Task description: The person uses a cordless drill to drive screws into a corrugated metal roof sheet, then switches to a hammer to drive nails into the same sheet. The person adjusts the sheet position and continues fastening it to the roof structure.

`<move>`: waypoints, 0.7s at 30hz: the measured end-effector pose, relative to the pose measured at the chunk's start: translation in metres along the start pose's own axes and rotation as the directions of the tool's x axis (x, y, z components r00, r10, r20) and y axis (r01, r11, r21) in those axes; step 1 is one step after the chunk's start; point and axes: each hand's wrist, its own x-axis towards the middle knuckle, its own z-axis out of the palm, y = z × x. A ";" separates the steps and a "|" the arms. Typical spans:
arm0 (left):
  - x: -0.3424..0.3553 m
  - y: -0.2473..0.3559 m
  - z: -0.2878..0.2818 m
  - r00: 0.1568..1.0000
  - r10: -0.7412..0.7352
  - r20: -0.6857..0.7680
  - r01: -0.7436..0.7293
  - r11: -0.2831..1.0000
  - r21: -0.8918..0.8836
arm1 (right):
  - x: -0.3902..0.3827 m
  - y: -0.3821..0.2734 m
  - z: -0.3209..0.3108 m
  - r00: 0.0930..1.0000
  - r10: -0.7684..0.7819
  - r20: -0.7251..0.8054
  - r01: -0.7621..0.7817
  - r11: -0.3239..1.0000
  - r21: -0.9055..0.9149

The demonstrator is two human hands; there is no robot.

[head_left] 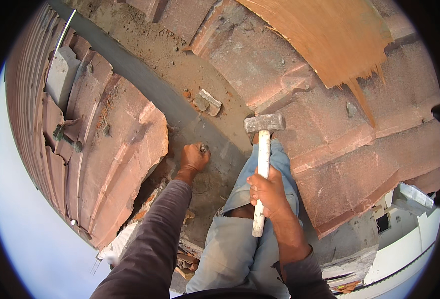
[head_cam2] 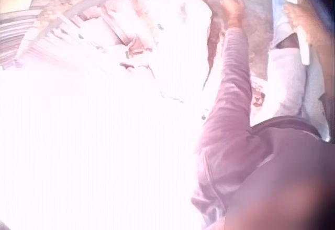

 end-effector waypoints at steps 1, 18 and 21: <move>0.001 -0.001 0.001 0.999 0.033 -0.024 -0.033 0.999 0.002 | -0.009 -0.042 -0.010 0.993 -0.101 -0.065 0.102 0.995 0.014; -0.001 -0.002 0.001 0.999 -0.038 -0.003 0.038 0.999 -0.003 | -0.011 -0.048 -0.015 0.964 -0.243 -0.106 0.252 0.964 0.089; -0.005 -0.007 0.004 0.999 -0.012 -0.045 0.010 0.999 -0.045 | 0.004 -0.091 0.018 0.792 -0.461 -0.400 0.574 0.784 0.235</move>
